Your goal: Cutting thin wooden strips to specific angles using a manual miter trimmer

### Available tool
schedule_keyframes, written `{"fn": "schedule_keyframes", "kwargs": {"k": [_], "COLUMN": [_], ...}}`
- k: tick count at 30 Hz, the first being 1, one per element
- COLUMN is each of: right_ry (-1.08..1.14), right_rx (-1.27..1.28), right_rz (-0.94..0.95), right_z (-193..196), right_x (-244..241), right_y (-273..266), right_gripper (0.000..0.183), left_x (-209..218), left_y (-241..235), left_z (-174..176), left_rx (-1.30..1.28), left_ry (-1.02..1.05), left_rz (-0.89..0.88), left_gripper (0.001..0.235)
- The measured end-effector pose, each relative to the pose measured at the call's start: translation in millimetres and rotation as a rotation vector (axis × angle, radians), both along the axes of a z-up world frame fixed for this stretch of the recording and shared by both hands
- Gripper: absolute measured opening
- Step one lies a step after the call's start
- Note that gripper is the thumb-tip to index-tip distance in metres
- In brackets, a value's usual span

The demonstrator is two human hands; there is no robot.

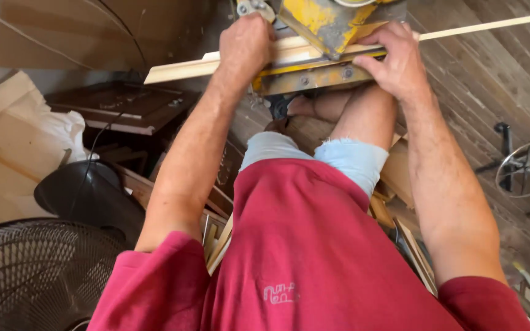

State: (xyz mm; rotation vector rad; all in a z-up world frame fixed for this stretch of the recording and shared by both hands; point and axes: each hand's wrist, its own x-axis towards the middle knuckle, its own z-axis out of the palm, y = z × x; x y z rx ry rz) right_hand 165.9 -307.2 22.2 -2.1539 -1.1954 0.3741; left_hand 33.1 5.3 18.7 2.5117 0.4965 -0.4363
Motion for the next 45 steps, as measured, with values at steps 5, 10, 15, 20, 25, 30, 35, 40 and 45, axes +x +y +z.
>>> {"fn": "schedule_keyframes", "kwargs": {"k": [5,10,15,20,25,30,35,40,45], "right_ry": [0.041,0.056,0.152,0.056,0.089,0.199,0.328,0.5,0.634], "right_rx": [-0.102,-0.129,-0.32,-0.207,-0.297,-0.457,-0.373,-0.448,-0.704], "right_rz": [-0.08,-0.104,-0.081,-0.013,-0.061,-0.156,-0.223,-0.333,-0.473], "right_z": [0.9,5.0,26.0,21.6,61.3,35.5,19.5,13.8,2.2], "right_x": [-3.8,-4.6,2.4,28.2,61.3,101.3,140.3,170.3,183.4], "right_y": [0.8,3.1,10.2,-16.8,-66.2,-144.7,-217.7,-285.1,-353.6], "right_gripper": [0.031,0.035,0.037,0.03,0.016,0.023,0.023,0.023,0.024], "left_x": [-3.3,-14.7,-29.7,-58.0,-70.7,1.0,139.0,258.3,332.9], "left_y": [8.1,14.7,2.6,-7.0,-57.9,-143.1,-230.9,-320.6,-411.9], "left_z": [17.3,41.0,26.3,92.0,189.6,198.3,193.6,113.4,-91.7], "left_rx": [-0.058,-0.123,-0.021,-0.037,-0.36,-0.744,-0.984,-1.369,-1.631], "left_ry": [0.067,0.085,-0.097,-0.081,-0.238,-0.541,-0.599,-0.405,-0.13], "left_rz": [-0.023,-0.08,-0.045,0.101,0.175,0.072,0.105,0.289,1.021], "left_gripper": [0.012,0.024,0.013,0.017,0.028,0.029,0.029,0.031,0.028]}}
